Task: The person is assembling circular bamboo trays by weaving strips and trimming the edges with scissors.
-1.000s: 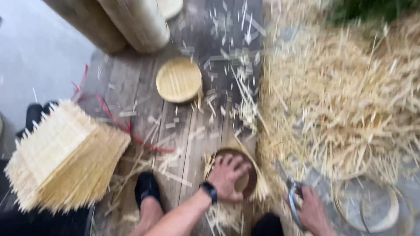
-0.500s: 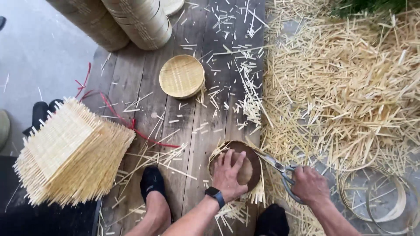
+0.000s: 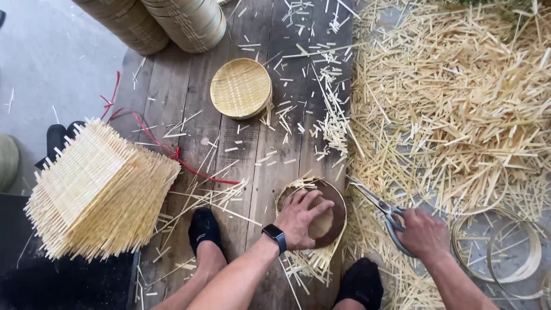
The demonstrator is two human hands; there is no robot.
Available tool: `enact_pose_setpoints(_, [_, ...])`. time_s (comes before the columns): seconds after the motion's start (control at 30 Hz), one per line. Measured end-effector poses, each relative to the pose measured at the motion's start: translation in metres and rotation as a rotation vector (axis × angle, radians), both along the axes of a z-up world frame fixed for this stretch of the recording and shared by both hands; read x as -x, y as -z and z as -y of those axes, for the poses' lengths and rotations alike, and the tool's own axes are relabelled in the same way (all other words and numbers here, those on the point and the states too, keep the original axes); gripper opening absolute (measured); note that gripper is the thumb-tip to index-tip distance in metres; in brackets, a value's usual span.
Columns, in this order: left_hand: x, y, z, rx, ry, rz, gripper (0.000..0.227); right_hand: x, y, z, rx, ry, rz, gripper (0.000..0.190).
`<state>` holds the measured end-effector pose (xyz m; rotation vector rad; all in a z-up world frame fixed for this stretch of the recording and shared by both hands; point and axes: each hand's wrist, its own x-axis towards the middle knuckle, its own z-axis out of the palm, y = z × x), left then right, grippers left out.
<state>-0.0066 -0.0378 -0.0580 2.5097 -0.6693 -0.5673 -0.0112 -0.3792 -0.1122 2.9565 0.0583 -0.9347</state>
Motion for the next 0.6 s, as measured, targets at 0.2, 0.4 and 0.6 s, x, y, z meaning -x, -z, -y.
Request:
enact_pose_setpoints(0.2, [-0.008, -0.004, 0.0, -0.046, 0.152, -0.004, 0.111, -0.009, -0.018, -0.046, -0.013, -0.183, 0.161, 0.057])
enact_pose_setpoints(0.4, [0.015, -0.017, 0.013, 0.004, 0.01, 0.151, 0.121, 0.008, 0.036, -0.008, -0.097, -0.077, 0.121, 0.034])
enact_pose_setpoints(0.6, [0.029, 0.009, 0.032, 0.065, -0.492, 0.074, 0.126, -0.003, -0.033, -0.049, -0.082, -0.14, 0.324, 0.057])
